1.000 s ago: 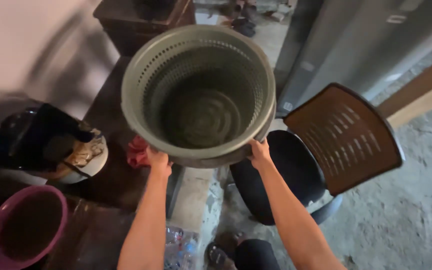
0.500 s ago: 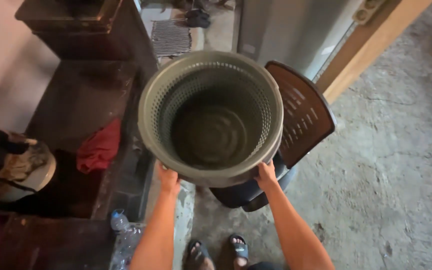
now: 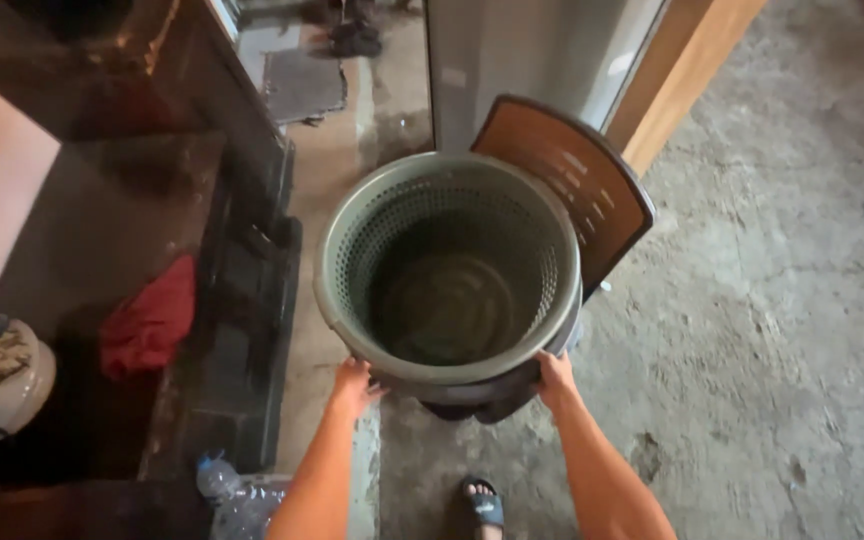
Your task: Perform various cleaning and organizing tasks including wiping surfaces, sweeping the floor, and moving containers.
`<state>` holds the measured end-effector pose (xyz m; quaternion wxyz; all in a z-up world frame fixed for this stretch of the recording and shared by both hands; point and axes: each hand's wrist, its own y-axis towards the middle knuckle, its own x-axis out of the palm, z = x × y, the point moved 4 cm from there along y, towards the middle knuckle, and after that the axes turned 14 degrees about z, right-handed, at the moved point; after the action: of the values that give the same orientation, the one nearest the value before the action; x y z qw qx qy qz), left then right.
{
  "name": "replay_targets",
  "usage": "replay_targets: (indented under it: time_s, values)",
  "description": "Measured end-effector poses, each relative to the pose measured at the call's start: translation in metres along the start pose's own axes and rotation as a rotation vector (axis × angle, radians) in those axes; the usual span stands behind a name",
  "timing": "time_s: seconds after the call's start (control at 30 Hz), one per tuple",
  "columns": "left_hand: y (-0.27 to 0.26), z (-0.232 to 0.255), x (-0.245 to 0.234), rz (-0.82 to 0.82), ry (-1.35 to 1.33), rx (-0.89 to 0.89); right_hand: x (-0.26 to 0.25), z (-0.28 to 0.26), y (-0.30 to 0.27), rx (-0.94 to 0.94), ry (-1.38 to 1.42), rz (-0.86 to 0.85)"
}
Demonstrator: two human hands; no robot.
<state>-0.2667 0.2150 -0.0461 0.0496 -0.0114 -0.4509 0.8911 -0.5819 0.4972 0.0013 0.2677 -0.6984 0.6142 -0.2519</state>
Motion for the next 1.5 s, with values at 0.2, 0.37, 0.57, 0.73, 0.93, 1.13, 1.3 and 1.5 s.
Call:
replay_targets:
  time_s: [0.2,0.37,0.57,0.73,0.93,1.13,1.3,1.5]
  values:
    - [-0.013,0.037,-0.020,-0.282,-0.210,0.128,0.000,-0.003,-0.006,-0.005,-0.188,0.122]
    - [-0.034,0.053,-0.011,0.010,0.199,0.681,0.008,-0.035,-0.022,-0.398,-0.418,0.563]
    - [-0.057,0.058,0.017,0.357,0.650,0.823,0.036,-0.087,-0.117,-1.224,-0.492,0.676]
    - [-0.073,0.056,0.016,0.377,0.860,0.703,0.081,-0.101,-0.207,-1.640,-0.733,0.405]
    - [-0.078,0.055,0.011,0.276,0.919,0.732,0.112,-0.045,-0.196,-1.618,-1.033,-0.115]
    - [-0.070,0.061,0.010,0.223,0.818,0.968,0.114,-0.040,-0.194,-1.440,-1.257,-0.221]
    - [-0.123,0.116,-0.010,0.164,0.888,0.938,0.152,-0.059,-0.216,-1.399,-1.207,-0.348]
    - [-0.074,0.167,-0.072,0.353,0.822,1.009,0.230,-0.084,-0.283,-1.403,-1.199,-0.574]
